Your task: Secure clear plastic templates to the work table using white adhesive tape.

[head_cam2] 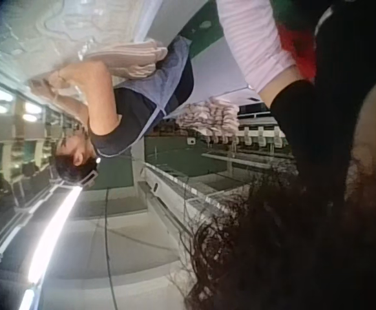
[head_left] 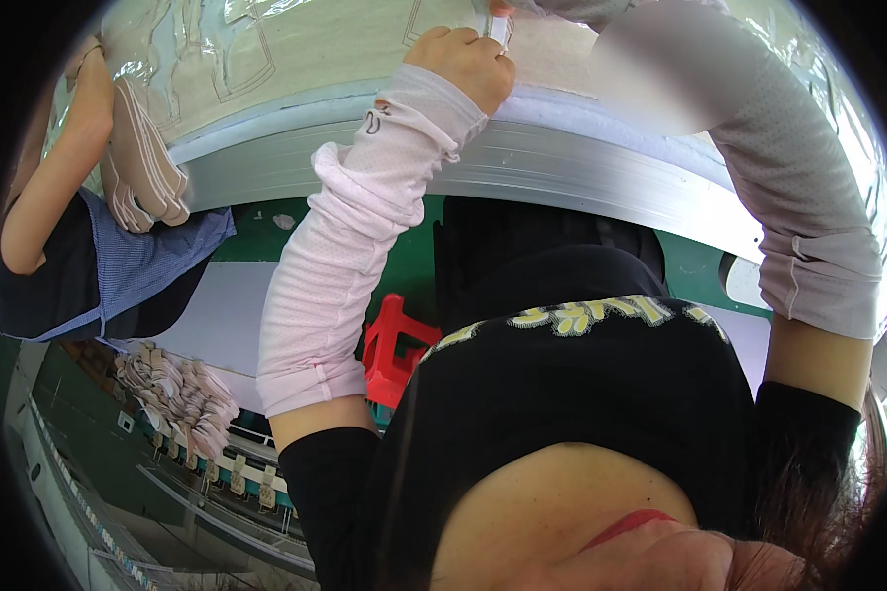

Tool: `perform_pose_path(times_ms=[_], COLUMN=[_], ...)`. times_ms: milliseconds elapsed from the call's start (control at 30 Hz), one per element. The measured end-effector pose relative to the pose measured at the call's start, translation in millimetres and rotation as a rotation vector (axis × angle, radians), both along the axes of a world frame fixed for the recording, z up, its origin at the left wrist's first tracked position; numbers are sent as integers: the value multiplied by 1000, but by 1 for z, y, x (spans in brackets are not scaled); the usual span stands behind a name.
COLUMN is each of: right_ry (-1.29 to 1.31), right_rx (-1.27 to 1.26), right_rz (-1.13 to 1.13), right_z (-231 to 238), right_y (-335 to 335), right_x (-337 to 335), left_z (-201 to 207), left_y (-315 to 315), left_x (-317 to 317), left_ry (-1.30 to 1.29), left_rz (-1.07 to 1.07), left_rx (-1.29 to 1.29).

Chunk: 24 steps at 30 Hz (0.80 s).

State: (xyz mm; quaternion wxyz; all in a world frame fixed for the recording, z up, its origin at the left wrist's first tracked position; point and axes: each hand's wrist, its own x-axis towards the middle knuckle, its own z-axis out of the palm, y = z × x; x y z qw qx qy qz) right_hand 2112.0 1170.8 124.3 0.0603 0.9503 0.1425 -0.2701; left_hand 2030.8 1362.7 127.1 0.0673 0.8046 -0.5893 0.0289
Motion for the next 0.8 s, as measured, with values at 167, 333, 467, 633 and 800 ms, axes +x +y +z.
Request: perform_pose_path(times_ms=[167,333,467,633,800], right_ry=[2,-89,-51,3,197], right_rx=[52,146,157,60,-15], right_rz=[-31,-20,-33,-34,-129], right_z=[20,39,44,36,19], right_y=[7,2,5,4,11], right_x=[-3,-20,-19,-10,8], left_z=[-5,-6,2,6,2], left_y=[1,9,16,7,0], left_x=[2,22,19,-10,-14], left_ry=[51,266,316,66,54], left_rz=[45,209,154,42,101], left_rx=[40,-79,-308,-98,23])
